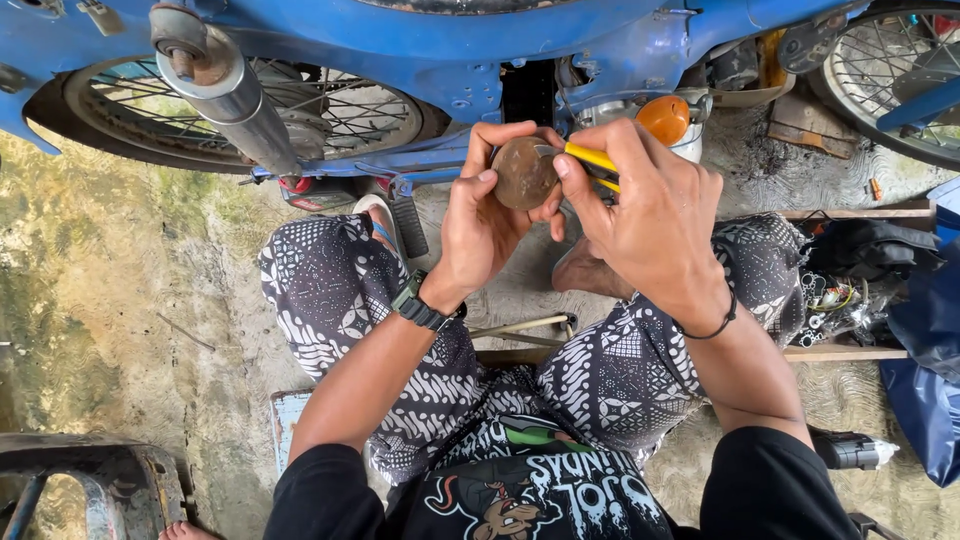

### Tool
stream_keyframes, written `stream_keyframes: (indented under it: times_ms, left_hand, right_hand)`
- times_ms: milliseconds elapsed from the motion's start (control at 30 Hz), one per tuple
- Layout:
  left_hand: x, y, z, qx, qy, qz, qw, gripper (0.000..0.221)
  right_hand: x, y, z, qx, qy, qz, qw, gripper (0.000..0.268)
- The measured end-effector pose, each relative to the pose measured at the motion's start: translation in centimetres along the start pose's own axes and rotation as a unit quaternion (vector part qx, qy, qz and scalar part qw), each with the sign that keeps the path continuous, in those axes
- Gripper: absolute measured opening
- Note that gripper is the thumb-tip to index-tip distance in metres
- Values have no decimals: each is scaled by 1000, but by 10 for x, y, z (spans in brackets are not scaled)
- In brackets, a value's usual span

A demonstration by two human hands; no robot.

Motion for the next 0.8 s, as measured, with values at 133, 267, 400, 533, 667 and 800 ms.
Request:
stream_keyframes:
  times_ms: [133,267,400,533,667,800]
  left_hand:
    - [-1,-2,-3,34,-13,-42,998,34]
    - [-11,-3,4,26,-19,-58,998,33]
    - [-10,-2,3,34,-34,-63,997,36]
    - [-3,0,1,49,-47,-72,995,34]
    - [10,5,-2,71,-57,-80,993,35]
    - [18,14,-2,93,-33,-104,990,33]
  right_hand:
    - [0,2,9,-44,6,-18,999,17]
    - [1,3,12,-38,21,-29,999,13]
    - [-2,2,19,-51,22,-53,997,16]
    - [-5,4,20,-49,38,-79,995,33]
    - [-13,13,25,-48,23,-89,995,31]
    - [-20,25,31,-53,33,-101,993,33]
Point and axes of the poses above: each hand's wrist, its own y-axis away from the middle knuckle, its own x-axis out of the palm, z = x × y, the point moved 10 cm from there along -y, towards the middle knuckle, and after that the axes turned 7 degrees about z, right-handed, at the moved point
